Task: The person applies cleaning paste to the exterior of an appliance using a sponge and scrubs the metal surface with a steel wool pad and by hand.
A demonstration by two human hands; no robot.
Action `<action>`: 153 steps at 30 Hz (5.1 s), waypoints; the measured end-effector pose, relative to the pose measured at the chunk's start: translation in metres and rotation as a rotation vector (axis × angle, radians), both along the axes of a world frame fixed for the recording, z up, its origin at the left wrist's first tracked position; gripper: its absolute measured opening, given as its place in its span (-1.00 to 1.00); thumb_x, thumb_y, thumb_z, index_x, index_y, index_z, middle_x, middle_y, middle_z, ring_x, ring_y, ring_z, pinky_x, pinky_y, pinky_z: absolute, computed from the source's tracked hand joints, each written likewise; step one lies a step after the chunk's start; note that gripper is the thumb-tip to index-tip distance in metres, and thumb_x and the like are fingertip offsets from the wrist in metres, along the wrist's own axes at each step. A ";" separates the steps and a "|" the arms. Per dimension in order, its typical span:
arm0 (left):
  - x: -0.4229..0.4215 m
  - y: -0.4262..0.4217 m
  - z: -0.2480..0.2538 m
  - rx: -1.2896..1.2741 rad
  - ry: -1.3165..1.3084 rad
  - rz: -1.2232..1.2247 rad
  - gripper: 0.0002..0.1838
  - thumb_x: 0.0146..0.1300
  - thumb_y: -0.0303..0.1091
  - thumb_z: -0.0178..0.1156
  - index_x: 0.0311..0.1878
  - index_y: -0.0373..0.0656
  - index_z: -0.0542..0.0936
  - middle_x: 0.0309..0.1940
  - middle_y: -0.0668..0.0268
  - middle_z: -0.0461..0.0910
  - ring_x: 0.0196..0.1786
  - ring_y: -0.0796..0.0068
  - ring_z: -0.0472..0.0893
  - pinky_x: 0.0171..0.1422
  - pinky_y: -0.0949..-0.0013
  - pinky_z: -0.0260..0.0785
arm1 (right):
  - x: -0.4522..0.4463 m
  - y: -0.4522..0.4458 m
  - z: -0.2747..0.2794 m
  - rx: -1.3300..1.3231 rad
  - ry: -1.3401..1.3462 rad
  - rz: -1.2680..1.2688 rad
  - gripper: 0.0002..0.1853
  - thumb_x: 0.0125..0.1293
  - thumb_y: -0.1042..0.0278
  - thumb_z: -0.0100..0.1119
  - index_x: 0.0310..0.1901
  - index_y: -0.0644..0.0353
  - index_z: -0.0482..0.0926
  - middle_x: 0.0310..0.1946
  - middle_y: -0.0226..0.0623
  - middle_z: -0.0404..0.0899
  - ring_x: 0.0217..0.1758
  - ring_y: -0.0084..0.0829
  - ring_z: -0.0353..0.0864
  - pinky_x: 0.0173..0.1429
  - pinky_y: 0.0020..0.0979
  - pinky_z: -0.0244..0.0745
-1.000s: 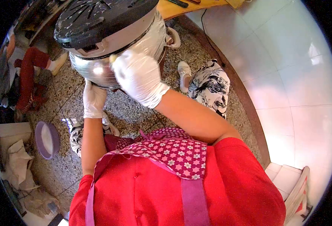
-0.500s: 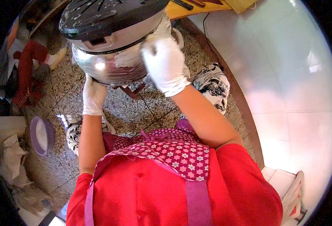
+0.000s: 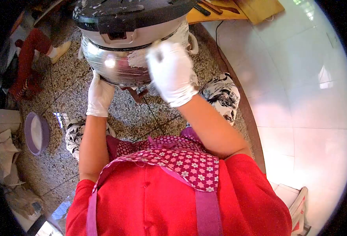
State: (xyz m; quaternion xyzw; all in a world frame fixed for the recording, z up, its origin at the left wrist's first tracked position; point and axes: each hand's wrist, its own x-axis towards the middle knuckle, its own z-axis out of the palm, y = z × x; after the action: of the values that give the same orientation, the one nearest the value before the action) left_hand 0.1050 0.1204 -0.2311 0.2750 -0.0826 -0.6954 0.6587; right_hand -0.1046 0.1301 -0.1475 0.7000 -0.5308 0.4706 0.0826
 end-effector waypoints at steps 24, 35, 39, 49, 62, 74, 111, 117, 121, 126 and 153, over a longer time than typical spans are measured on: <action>0.005 0.003 -0.003 -0.003 0.022 -0.028 -0.48 0.59 -0.09 -0.15 0.42 -0.25 0.26 0.43 0.18 0.29 0.42 0.25 0.33 0.54 0.16 0.16 | -0.043 -0.003 -0.014 0.203 -0.373 0.074 -0.95 0.28 0.48 0.24 -0.25 0.22 0.60 -0.34 -0.28 0.65 -0.28 -0.44 0.61 -0.09 -0.44 0.51; 0.010 -0.003 -0.014 -0.017 0.038 -0.064 -0.49 0.58 -0.10 -0.13 0.42 -0.23 0.27 0.44 0.18 0.29 0.43 0.24 0.32 0.54 0.15 0.16 | 0.019 0.026 -0.030 0.047 -0.011 0.259 -0.90 0.22 0.38 0.32 -0.39 0.08 0.57 -0.50 -0.29 0.54 -0.40 -0.22 0.57 -0.33 -0.22 0.51; 0.009 -0.003 -0.015 0.004 0.027 -0.053 -0.48 0.58 -0.10 -0.12 0.43 -0.22 0.25 0.45 0.17 0.27 0.45 0.24 0.30 0.56 0.14 0.14 | -0.039 0.000 -0.038 0.123 -0.344 0.176 -0.94 0.31 0.48 0.27 -0.24 0.24 0.60 -0.36 -0.33 0.63 -0.33 -0.53 0.59 -0.21 -0.45 0.52; 0.012 -0.003 -0.011 0.033 0.005 -0.055 -0.47 0.58 -0.10 -0.12 0.45 -0.21 0.23 0.47 0.19 0.24 0.46 0.24 0.29 0.56 0.13 0.15 | 0.008 0.023 -0.036 0.063 -0.059 0.285 -0.87 0.28 0.39 0.29 -0.41 0.12 0.55 -0.48 -0.27 0.52 -0.43 -0.18 0.55 -0.32 -0.23 0.51; 0.013 -0.002 -0.011 -0.029 -0.031 -0.095 -0.47 0.57 -0.09 -0.10 0.45 -0.19 0.24 0.45 0.20 0.28 0.44 0.22 0.32 0.55 0.11 0.17 | 0.019 0.034 -0.044 0.152 -0.153 0.314 -0.89 0.33 0.33 0.20 -0.36 0.10 0.58 -0.48 -0.24 0.55 -0.41 -0.18 0.60 -0.30 -0.19 0.54; 0.009 -0.002 -0.010 0.007 -0.098 -0.047 -0.47 0.60 -0.08 -0.21 0.46 -0.20 0.21 0.47 0.15 0.24 0.47 0.20 0.29 0.57 0.09 0.15 | 0.000 0.026 -0.045 -0.044 -0.313 0.204 -0.94 0.19 0.54 0.21 -0.40 0.22 0.53 -0.47 -0.14 0.52 -0.38 -0.17 0.58 -0.24 -0.24 0.53; -0.059 0.101 0.105 -0.634 -1.823 -0.046 -0.57 0.19 -0.70 0.24 0.16 -0.27 0.56 0.15 0.17 0.56 0.18 0.33 0.53 0.31 0.34 0.34 | -0.134 -0.088 -0.051 0.514 -0.557 -0.025 -0.63 0.29 0.18 0.16 -0.08 0.35 0.65 -0.15 0.04 0.69 -0.23 -0.05 0.69 -0.04 -0.15 0.57; -0.077 0.087 0.126 -0.979 -2.506 0.246 -0.49 0.04 -0.66 0.32 0.13 -0.14 0.63 0.13 0.18 0.57 0.09 0.15 0.52 0.25 0.20 0.34 | -0.147 -0.114 -0.088 0.869 -0.917 0.236 -0.40 0.34 0.35 0.11 0.42 0.21 0.32 -0.11 -0.20 0.68 -0.50 -0.46 0.62 -0.30 -0.41 0.59; -0.080 0.071 0.105 -0.934 -2.982 -0.144 -0.39 0.13 -0.28 0.32 0.31 -0.01 0.49 0.43 0.20 0.31 0.55 -0.07 0.08 0.55 -0.39 -0.37 | -0.132 -0.113 -0.085 0.909 -1.139 0.351 -0.31 0.26 0.52 -0.02 0.48 0.12 0.22 0.22 -0.27 0.55 -0.47 -0.50 0.64 -0.45 -0.45 0.49; -0.131 0.037 0.121 -1.110 -2.974 -0.205 -0.44 0.17 -0.27 0.27 0.29 -0.07 0.50 0.42 0.23 0.33 0.54 0.09 0.15 0.52 -0.42 -0.29 | -0.131 -0.121 -0.093 0.872 -1.166 0.374 -0.39 0.21 0.60 -0.05 0.36 0.14 0.40 0.28 -0.28 0.53 -0.50 -0.44 0.66 -0.47 -0.39 0.50; -0.080 0.035 0.127 -1.441 -2.969 -0.530 -0.52 0.19 -0.37 0.16 0.23 -0.13 0.55 0.36 0.22 0.42 0.49 0.15 0.27 0.58 -0.17 -0.07 | -0.129 -0.113 -0.083 0.859 -1.159 0.400 -0.38 0.21 0.64 -0.01 0.37 0.21 0.35 0.40 -0.31 0.39 -0.29 -0.56 0.66 -0.42 -0.54 0.62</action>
State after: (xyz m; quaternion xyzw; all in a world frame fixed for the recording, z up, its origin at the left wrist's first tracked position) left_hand 0.0248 0.1550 -0.1040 -0.2914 0.9155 -0.2446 0.1309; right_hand -0.2332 0.0176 -0.2303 0.3938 -0.4891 0.5212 -0.5779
